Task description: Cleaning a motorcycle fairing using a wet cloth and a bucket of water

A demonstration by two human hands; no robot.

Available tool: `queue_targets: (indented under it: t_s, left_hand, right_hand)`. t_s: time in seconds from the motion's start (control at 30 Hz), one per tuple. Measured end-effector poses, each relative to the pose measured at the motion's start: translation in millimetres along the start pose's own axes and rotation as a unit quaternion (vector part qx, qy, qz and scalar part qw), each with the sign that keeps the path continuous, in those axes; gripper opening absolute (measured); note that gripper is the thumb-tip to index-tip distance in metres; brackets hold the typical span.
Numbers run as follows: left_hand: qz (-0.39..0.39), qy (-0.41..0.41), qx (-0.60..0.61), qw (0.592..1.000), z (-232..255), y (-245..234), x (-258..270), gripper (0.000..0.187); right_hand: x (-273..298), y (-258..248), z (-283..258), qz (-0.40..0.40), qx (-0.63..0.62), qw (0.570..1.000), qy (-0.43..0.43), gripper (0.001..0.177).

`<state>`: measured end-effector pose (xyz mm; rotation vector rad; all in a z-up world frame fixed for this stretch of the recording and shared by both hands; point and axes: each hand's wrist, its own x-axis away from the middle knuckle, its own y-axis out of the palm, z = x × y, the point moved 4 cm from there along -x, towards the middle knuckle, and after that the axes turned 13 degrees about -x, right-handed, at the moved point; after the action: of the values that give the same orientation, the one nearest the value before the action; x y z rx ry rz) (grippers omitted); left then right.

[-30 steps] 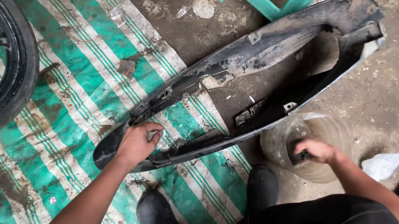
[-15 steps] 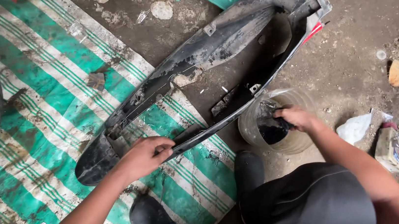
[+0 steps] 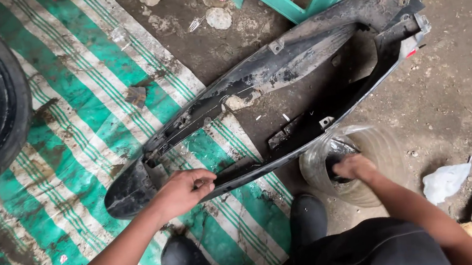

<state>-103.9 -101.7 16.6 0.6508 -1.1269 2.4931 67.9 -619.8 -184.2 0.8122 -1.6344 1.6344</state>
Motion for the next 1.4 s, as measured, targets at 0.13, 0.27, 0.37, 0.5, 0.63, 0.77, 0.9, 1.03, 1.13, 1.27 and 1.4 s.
queue_targets:
  t_s: [0.13, 0.27, 0.37, 0.5, 0.63, 0.77, 0.9, 1.03, 1.13, 1.27, 1.4]
  left_hand:
    - [0.013, -0.002, 0.015, 1.000, -13.2, 1.5, 5.5, 0.030]
    - [-0.009, -0.076, -0.010, 0.997, -35.7, -1.8, 8.8, 0.033]
    - [0.009, -0.091, 0.021, 0.996, -61.6, 2.1, -1.2, 0.031]
    - [0.009, -0.095, 0.028, 0.995, -60.2, 0.1, 7.2, 0.032]
    - [0.004, -0.086, 0.039, 0.996, -72.2, 6.2, 0.4, 0.035]
    - [0.044, -0.075, 0.097, 0.992, -96.0, 20.5, -19.8, 0.027]
    - [0.044, -0.084, 0.099, 0.991, -90.9, 13.0, -20.3, 0.027]
    - [0.051, -0.091, 0.093, 0.990, -100.3, 25.6, -19.5, 0.028]
    - [0.047, -0.092, 0.099, 0.990, -108.4, 34.5, -26.4, 0.027]
    - [0.043, -0.080, 0.080, 0.993, -105.7, 45.1, -41.4, 0.026]
    - [0.014, -0.068, 0.052, 0.996, -98.2, 50.3, -34.0, 0.030]
  right_hand:
    - [44.3, -19.3, 22.9, 0.059, -0.439, 0.896, -0.022, 0.062]
    - [109.8, -51.5, 47.5, -0.061, -0.801, 0.572, -0.163, 0.078]
    - [202.6, -97.3, 3.0, -0.008, -0.823, 0.525, -0.218, 0.092]
    - [164.9, -114.8, 21.8, -0.038, -0.811, 0.497, -0.306, 0.096]
    - [144.0, -171.1, -57.4, -0.019, -0.768, 0.573, -0.285, 0.075]
    - [22.7, -189.0, -196.1, 0.239, -0.429, 0.844, -0.217, 0.032]
    - [-111.3, -215.7, -281.5, 0.294, -0.353, 0.846, -0.272, 0.048]
    - [-79.9, -205.7, -251.9, 0.282, -0.413, 0.803, -0.324, 0.053]
    - [-19.2, -174.3, -222.6, 0.215, -0.484, 0.777, -0.340, 0.056]
    - [129.5, -120.3, -245.6, -0.098, -0.743, 0.612, -0.254, 0.058]
    - [105.0, -53.6, -255.4, -0.208, -0.751, 0.590, -0.210, 0.054]
